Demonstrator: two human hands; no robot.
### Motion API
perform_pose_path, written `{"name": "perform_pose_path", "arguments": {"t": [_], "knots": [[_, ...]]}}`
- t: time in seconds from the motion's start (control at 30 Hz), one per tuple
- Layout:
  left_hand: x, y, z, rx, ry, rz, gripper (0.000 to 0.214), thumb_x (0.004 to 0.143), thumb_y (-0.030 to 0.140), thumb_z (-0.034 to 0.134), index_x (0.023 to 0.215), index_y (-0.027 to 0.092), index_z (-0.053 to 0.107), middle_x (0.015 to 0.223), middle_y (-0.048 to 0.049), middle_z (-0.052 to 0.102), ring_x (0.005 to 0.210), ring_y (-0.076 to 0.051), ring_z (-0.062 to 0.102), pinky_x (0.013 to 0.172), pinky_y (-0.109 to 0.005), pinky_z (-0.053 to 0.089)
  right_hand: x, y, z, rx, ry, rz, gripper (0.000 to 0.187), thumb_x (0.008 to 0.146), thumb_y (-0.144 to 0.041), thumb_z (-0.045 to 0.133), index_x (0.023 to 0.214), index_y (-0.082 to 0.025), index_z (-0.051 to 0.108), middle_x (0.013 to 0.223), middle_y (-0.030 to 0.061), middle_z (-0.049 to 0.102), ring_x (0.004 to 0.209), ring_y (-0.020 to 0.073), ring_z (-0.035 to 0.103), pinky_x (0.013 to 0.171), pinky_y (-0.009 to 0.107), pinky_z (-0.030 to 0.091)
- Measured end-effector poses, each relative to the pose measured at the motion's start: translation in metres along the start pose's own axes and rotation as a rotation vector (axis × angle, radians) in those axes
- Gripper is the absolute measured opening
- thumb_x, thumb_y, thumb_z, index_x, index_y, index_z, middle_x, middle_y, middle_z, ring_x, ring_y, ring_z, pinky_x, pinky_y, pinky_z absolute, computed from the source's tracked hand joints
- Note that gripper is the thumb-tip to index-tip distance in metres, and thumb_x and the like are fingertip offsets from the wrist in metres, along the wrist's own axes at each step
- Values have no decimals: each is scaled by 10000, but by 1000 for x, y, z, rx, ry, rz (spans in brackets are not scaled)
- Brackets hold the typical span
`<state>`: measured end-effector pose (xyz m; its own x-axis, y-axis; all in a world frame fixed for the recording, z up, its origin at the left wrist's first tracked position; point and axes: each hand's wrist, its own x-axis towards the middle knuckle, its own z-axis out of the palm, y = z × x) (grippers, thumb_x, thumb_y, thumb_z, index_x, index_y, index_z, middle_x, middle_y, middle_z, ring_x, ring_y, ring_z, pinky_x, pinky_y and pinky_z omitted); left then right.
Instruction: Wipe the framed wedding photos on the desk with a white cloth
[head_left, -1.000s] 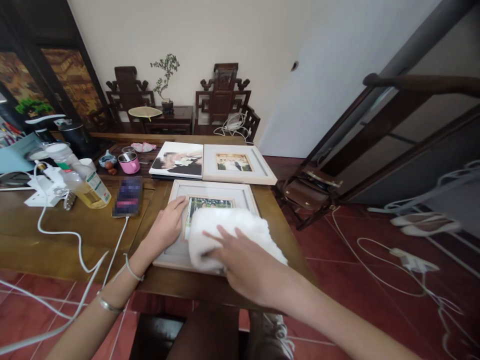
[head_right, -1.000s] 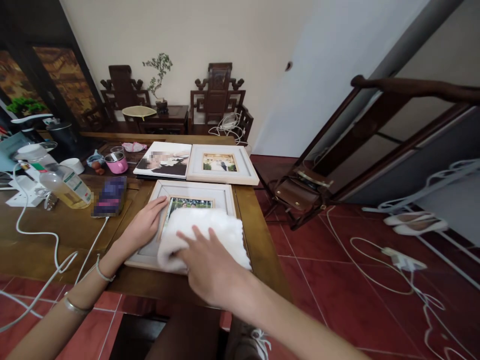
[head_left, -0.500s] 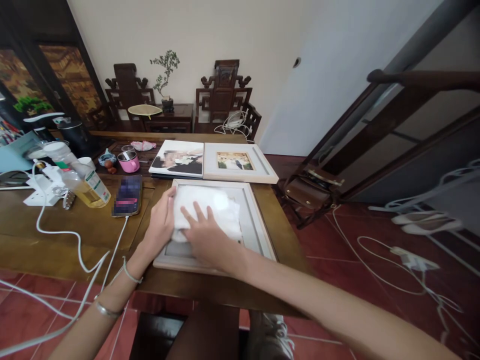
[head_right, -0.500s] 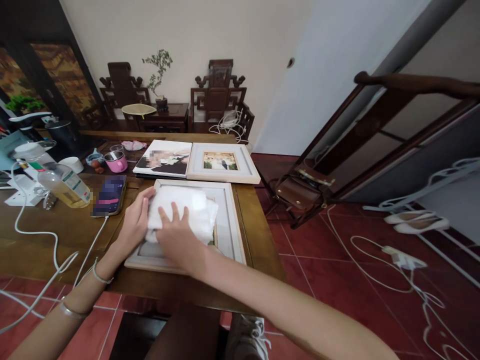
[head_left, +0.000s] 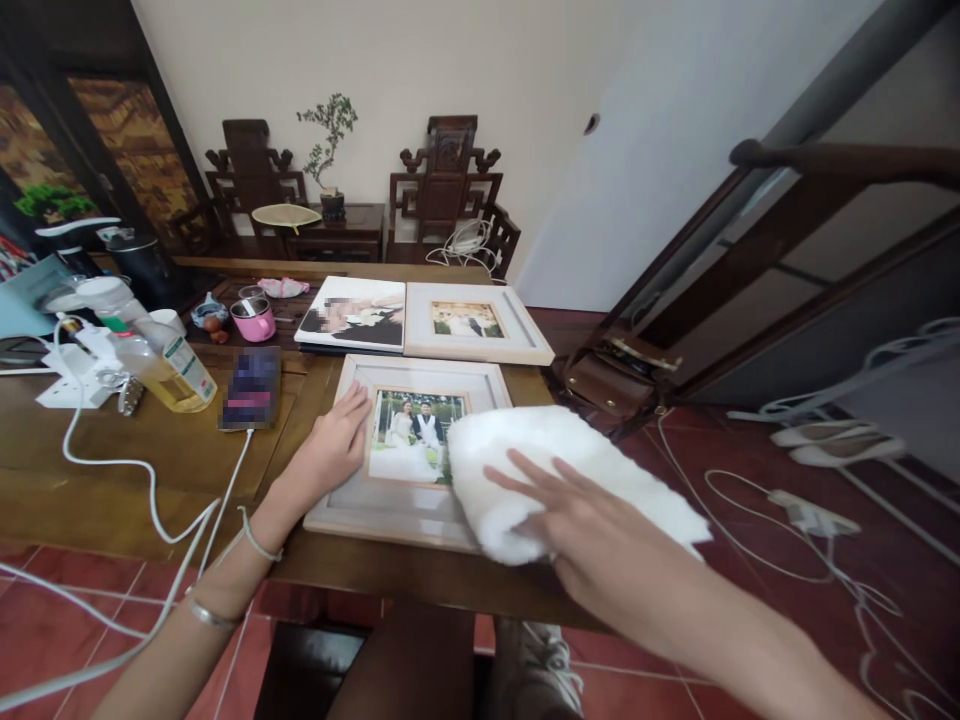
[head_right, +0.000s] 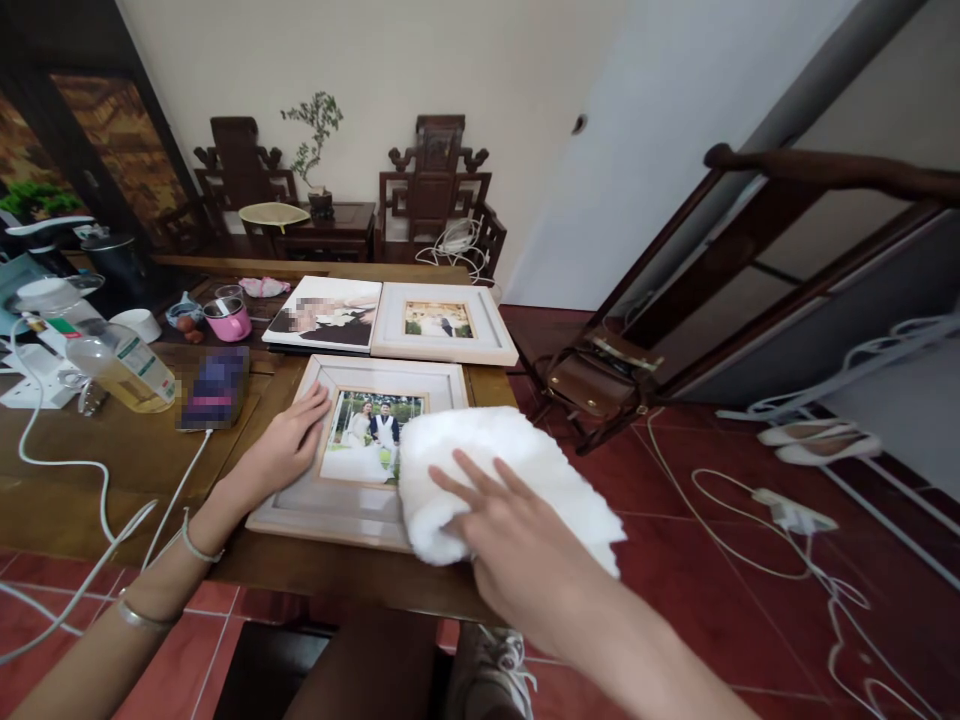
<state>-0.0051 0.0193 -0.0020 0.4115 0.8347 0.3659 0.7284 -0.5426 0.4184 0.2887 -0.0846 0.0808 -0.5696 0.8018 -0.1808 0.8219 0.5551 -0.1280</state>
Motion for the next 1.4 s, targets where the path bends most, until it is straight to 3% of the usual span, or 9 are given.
{"name": "perform_pose_path", "arguments": {"t": [0.1, 0.23, 0.37, 0.5, 0.63, 0.87, 1.17, 1.27, 1.4], "knots": [[0, 0, 0, 28, -66, -20, 434, 918, 128, 399, 1320, 147, 563, 1499, -137, 469, 1442, -255, 355, 1179, -505, 329, 17, 30, -2, 10, 120, 55, 653, 656, 35, 446, 1190, -236, 707, 1538, 63, 415, 1424, 322, 340, 1116, 541, 387], [0, -2, 0, 44, -87, -13, 492, 889, 60, 383, 1351, 132, 536, 1508, -142, 455, 1444, -235, 354, 1180, -470, 336, 82, 45, -9, -47, 271, 150, 644, 699, 28, 454, 1314, -99, 600, 1471, 202, 481, 1404, 328, 381, 1110, 502, 378], [-1, -3, -1, 25, -54, 15, 561, 839, -5, 373, 1351, 147, 546, 1462, -119, 518, 1414, -224, 409, 1167, -457, 365, 153, 23, -19, -125, 317, -147, 650, 697, 47, 472, 1311, -121, 599, 1418, 162, 550, 1454, 277, 288, 1187, 505, 205], [1, -1, -5, -14, -16, 50, 609, 761, -49, 383, 1272, 186, 617, 1357, -84, 619, 1336, -214, 507, 1151, -428, 396, 185, -2, -23, -161, 252, -303, 601, 738, 69, 453, 1278, -132, 623, 1364, 161, 598, 1440, 235, 322, 1187, 461, 175], [1, -1, -4, -24, -7, 57, 655, 725, -72, 359, 1297, 137, 598, 1395, -118, 584, 1363, -227, 479, 1169, -447, 374, 170, 11, -22, -149, 229, -202, 561, 741, 70, 462, 1221, -134, 668, 1308, 181, 635, 1359, 256, 448, 1158, 468, 234], [-3, -7, 5, -18, 34, 1, 685, 722, -81, 356, 1333, 146, 567, 1430, -111, 554, 1378, -215, 460, 1171, -463, 375, 98, 59, -26, -172, 161, 80, 634, 674, 138, 388, 1152, -123, 712, 1212, 193, 687, 1308, 323, 512, 1106, 573, 333], [-1, -6, 4, 15, -6, -31, 649, 753, -64, 358, 1340, 131, 555, 1464, -130, 513, 1398, -226, 432, 1174, -475, 361, -20, -11, -2, 72, -25, -30, 684, 597, 92, 445, 1155, -199, 713, 1441, 160, 526, 1413, 338, 344, 1125, 557, 350], [1, -7, 2, 33, -61, -5, 695, 712, -78, 367, 1351, 129, 543, 1485, -129, 489, 1413, -232, 409, 1179, -464, 352, -20, -11, -3, 89, -35, 36, 699, 641, 77, 416, 1228, -199, 676, 1423, 160, 546, 1399, 308, 378, 1099, 502, 406], [1, -8, 0, 57, -75, -14, 695, 705, -79, 366, 1344, 125, 548, 1487, -135, 485, 1413, -234, 408, 1179, -466, 349, 32, 22, -5, 5, 131, 188, 690, 683, 79, 408, 1307, -130, 616, 1456, 206, 499, 1408, 326, 368, 1110, 516, 379]]}}
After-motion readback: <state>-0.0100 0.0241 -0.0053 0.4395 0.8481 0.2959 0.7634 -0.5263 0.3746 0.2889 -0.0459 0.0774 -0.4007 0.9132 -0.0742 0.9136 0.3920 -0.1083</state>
